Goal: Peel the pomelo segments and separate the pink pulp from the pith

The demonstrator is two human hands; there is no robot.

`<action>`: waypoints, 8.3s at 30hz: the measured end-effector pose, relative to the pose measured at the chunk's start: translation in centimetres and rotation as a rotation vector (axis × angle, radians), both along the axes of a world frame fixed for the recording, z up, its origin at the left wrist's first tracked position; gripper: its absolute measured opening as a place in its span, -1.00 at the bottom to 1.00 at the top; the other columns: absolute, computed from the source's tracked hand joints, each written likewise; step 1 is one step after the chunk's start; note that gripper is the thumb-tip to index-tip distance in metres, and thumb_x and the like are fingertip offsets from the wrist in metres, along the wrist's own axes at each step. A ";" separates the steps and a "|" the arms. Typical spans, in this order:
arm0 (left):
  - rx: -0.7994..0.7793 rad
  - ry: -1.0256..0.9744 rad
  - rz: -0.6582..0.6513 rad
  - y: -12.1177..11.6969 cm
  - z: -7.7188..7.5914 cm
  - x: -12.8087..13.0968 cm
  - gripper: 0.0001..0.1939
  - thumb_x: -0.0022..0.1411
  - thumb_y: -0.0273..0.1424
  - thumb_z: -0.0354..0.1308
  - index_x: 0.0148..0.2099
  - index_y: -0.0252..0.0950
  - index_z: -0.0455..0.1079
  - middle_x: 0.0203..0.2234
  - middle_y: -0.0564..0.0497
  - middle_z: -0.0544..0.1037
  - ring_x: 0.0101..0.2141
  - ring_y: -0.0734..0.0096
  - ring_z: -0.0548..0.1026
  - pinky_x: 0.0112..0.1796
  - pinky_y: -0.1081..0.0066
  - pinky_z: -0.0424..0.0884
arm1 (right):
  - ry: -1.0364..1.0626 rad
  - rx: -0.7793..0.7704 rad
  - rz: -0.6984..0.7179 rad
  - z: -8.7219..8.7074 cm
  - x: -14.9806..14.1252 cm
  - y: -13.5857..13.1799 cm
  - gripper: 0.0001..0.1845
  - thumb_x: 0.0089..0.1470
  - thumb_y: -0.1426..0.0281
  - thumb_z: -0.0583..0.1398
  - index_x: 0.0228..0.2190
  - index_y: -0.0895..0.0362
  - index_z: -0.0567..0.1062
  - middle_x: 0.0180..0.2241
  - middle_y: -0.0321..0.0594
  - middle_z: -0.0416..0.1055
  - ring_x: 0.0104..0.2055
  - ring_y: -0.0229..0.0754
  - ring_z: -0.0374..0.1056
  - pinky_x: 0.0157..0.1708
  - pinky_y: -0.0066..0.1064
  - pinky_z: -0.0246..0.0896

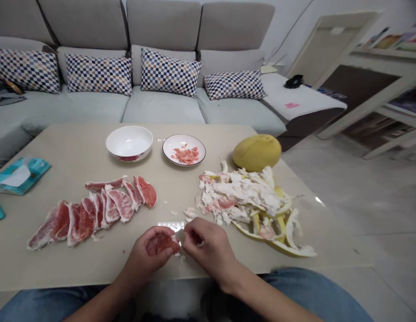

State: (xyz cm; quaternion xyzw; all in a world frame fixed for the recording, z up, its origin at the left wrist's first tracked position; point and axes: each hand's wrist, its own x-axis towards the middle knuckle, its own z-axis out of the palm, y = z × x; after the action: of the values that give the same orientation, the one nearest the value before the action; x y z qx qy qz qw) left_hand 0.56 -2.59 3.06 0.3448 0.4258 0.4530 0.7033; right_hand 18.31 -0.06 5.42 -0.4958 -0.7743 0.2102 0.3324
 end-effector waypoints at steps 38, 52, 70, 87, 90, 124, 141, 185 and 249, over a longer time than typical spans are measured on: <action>-0.024 0.041 -0.091 0.5 -0.5 -0.9 -0.74 0.14 -0.29 0.27 -0.15 -0.31 0.53 -0.21 -0.09 0.62 -0.15 0.24 0.53 -0.05 0.28 0.43 | 0.284 -0.094 0.249 0.3 0.2 0.1 -0.81 0.11 0.48 0.24 -0.22 0.04 0.56 -0.31 -0.19 0.42 -0.26 -0.22 0.40 -0.27 -0.42 0.32; -0.066 0.088 -0.067 0.6 -0.9 -1.1 -0.69 0.16 -0.19 0.23 -0.18 -0.33 0.53 -0.25 -0.08 0.57 -0.23 0.24 0.53 -0.09 0.24 0.45 | 0.122 -0.177 0.208 1.0 2.4 1.9 -0.71 0.11 0.44 0.21 -0.09 0.04 0.47 -0.17 -0.14 0.42 -0.11 -0.12 0.36 -0.08 -0.27 0.28; -0.045 0.118 -0.091 0.7 -1.2 -1.2 -0.72 0.19 -0.22 0.21 -0.17 -0.31 0.52 -0.22 -0.08 0.57 -0.21 0.28 0.51 -0.08 0.27 0.44 | 0.074 -0.224 0.071 1.1 2.6 2.3 -0.75 0.14 0.36 0.15 -0.57 0.11 0.39 -0.50 -0.25 0.38 -0.39 -0.19 0.33 -0.29 -0.33 0.27; 0.035 0.133 -0.141 0.5 -1.6 -0.8 -0.77 0.12 -0.26 0.27 -0.23 -0.29 0.47 -0.35 0.00 0.54 -0.30 0.33 0.47 -0.21 0.36 0.40 | 0.237 -0.585 0.174 -0.3 0.4 0.8 -0.77 0.00 0.25 0.32 -0.31 0.12 0.57 -0.38 -0.23 0.49 -0.41 -0.26 0.39 -0.43 -0.47 0.30; 0.009 0.136 -0.117 0.4 -1.8 -0.8 -0.75 0.07 -0.26 0.31 -0.23 -0.30 0.49 -0.37 -0.01 0.56 -0.31 0.31 0.49 -0.23 0.35 0.42 | 0.278 -0.641 0.151 -0.4 0.3 0.7 -0.74 -0.01 0.22 0.32 -0.32 0.12 0.58 -0.38 -0.22 0.52 -0.39 -0.22 0.44 -0.41 -0.45 0.34; 0.041 0.288 -0.080 -0.1 -0.4 -0.9 -0.80 0.05 -0.41 0.33 -0.26 -0.29 0.40 -0.39 0.04 0.57 -0.33 0.38 0.51 -0.28 0.44 0.40 | 0.410 -0.808 0.142 -0.6 -0.3 0.4 -0.70 -0.03 0.20 0.31 -0.34 0.17 0.54 -0.37 -0.19 0.49 -0.39 -0.24 0.35 -0.39 -0.44 0.23; 0.000 0.125 -0.133 0.3 -0.6 -1.2 -0.77 0.03 -0.41 0.35 -0.29 -0.33 0.38 -0.44 0.02 0.59 -0.38 0.42 0.50 -0.31 0.43 0.39 | 0.671 -1.031 0.209 -1.0 0.2 0.8 -0.62 -0.05 0.14 0.34 -0.34 0.21 0.56 -0.47 -0.25 0.50 -0.43 -0.29 0.39 -0.35 -0.44 0.32; 0.276 0.015 0.065 0.3 -0.3 -1.8 -0.87 0.12 -0.42 0.30 -0.24 -0.22 0.47 -0.20 0.00 0.49 -0.12 0.36 0.46 -0.09 0.42 0.37 | 1.254 -1.239 0.083 -1.5 -0.2 0.2 -0.66 -0.10 0.34 0.41 -0.23 0.17 0.56 -0.36 -0.22 0.55 -0.34 -0.30 0.48 -0.30 -0.53 0.38; 0.785 1.292 -0.143 1.8 -1.7 -3.5 -0.82 0.25 -0.40 0.10 -0.10 -0.30 0.42 -0.09 -0.20 0.44 0.02 -0.01 0.31 0.05 -0.06 0.22 | 0.382 -0.569 0.066 -0.1 0.7 0.7 -0.77 0.03 0.33 0.30 -0.21 0.07 0.53 -0.21 -0.17 0.47 -0.28 -0.20 0.43 -0.33 -0.40 0.35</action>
State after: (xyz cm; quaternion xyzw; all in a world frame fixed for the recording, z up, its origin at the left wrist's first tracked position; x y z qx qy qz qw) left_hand -2.91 -0.82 1.37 0.7932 0.5373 0.2325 0.1676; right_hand 19.03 0.66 5.29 -0.4950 -0.6239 0.5174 0.3130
